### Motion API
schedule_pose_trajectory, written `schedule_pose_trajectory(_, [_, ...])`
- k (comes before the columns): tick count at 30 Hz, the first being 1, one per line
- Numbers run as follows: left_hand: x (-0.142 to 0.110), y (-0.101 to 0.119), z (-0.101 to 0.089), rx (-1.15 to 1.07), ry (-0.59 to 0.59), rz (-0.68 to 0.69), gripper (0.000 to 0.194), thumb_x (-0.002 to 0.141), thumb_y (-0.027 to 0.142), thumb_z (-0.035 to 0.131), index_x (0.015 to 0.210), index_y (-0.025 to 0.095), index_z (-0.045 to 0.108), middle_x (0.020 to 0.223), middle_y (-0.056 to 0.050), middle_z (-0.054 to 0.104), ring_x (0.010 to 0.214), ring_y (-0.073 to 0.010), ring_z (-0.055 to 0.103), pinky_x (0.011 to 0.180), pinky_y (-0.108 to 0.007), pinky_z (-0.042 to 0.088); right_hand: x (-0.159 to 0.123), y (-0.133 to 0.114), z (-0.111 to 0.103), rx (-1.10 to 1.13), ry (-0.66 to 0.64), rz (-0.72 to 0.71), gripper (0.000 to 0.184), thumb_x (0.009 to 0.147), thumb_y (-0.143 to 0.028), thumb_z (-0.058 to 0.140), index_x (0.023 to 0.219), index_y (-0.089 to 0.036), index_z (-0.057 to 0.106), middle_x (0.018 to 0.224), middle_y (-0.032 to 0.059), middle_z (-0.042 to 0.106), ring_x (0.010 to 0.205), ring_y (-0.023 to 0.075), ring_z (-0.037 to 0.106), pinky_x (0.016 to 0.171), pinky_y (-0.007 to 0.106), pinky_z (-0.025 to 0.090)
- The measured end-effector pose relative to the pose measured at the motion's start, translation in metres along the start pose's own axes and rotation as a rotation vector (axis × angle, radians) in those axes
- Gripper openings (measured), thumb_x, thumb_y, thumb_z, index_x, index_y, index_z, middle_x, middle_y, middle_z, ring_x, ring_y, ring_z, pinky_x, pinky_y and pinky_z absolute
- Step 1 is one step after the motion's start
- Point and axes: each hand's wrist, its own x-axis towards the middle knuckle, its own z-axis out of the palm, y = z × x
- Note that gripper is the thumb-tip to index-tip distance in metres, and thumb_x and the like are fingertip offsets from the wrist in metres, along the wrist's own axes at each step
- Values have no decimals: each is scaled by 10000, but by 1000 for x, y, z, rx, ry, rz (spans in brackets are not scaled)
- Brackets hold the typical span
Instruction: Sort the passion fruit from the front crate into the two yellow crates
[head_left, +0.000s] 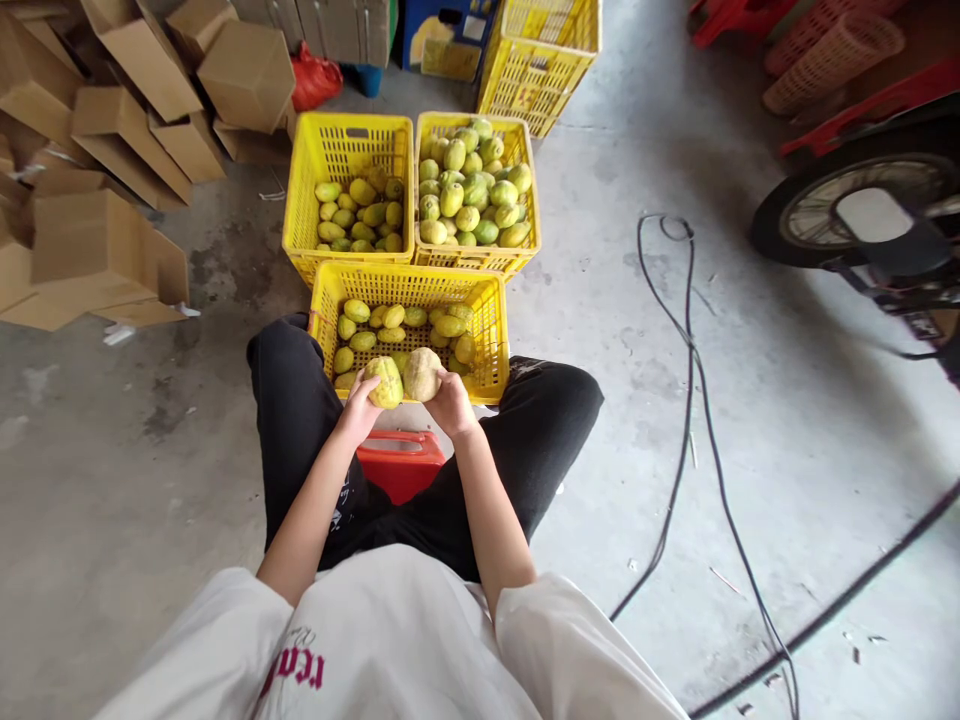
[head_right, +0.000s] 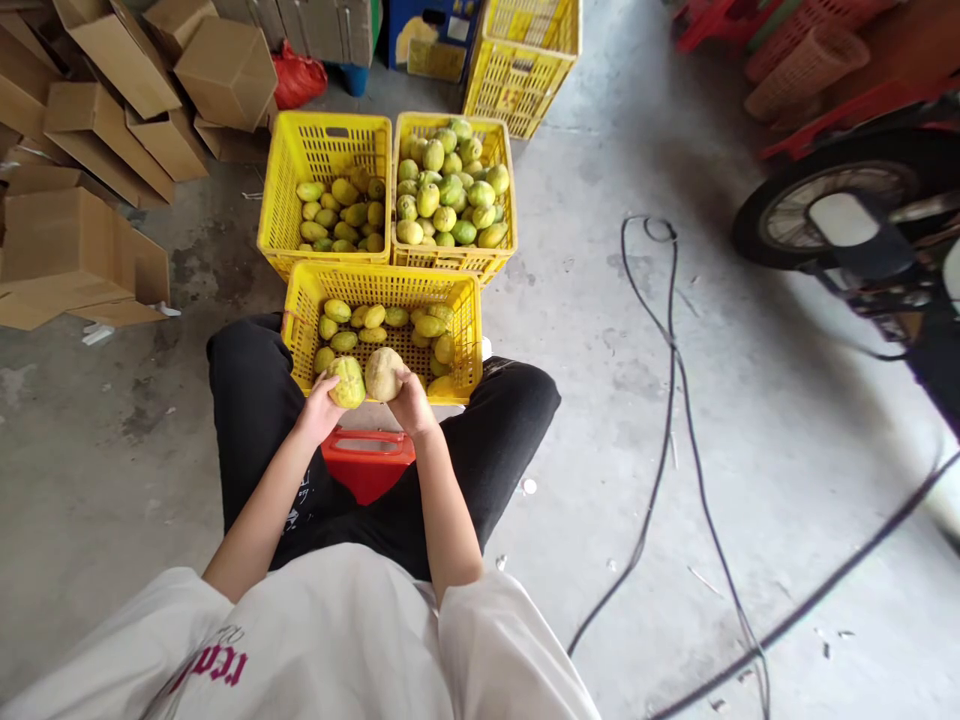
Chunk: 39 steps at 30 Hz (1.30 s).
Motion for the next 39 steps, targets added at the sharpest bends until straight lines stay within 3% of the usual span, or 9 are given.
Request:
schedule_pose_trajectory(3, [-2,0,1,30,-24,46,480,738,314,1022,1064,253,676,1065,-12,810,1118,-221,786,1015,-341,621,-2,-3,-5,-5,-21,1,444,734,-512,886,1102,-300,758,1143,59,855,1374,384,729,1116,509,669])
schedule_pose_trajectory(7, [1,-1,1,41,-7,120,590,669,336,1074,1100,260,677,1086,-1,814,1038,-192,773,958,-324,608,-8,-4,-4,-59,-15,-4,546,704,-537,1016,1128,-288,776,1135,56,851,1247,352,779,1055,479,679])
schedule_pose_trajectory(12, [0,0,1,119,-53,75,607,651,393,1068,1129,239,727,1065,-46,821,1179,-294,798,1037,-391,609,-9,-1,2,-95,-68,-1,700,686,-652,1068,1195,-265,784,1178,93,846,1259,359,778,1089,499,666])
schedule_pose_trajectory(20, [0,1,-4,147,-106,4,514,700,425,946,1128,256,718,1153,-92,818,1386,-385,735,1095,-461,639,-8,4,-5,-102,29,-1,697,635,-575,1123,1130,-319,704,1151,20,783,1150,276,745,984,423,686])
schedule_pose_trajectory(27, [9,-3,-10,164,-78,40,664,681,456,1039,1207,259,683,1204,-84,803,1361,-336,743,1102,-422,613,-2,8,-4,-45,82,-20,685,693,-679,1042,1158,-343,669,1218,23,770,1223,300,717,993,467,687])
schedule_pose_trajectory(32, [7,-4,-8,151,-69,21,653,703,457,1061,1207,234,711,1217,-105,823,1381,-350,748,1138,-435,614,-3,8,1,-37,63,-6,702,633,-592,1068,1157,-338,676,1167,18,777,1175,310,727,993,495,685])
schedule_pose_trajectory(39, [6,-6,-6,130,-63,113,707,640,444,1099,1157,283,645,1195,-31,790,1356,-305,737,1153,-421,583,-7,4,8,-90,32,9,717,625,-626,1089,1140,-304,708,1123,39,787,1202,318,746,1025,461,667])
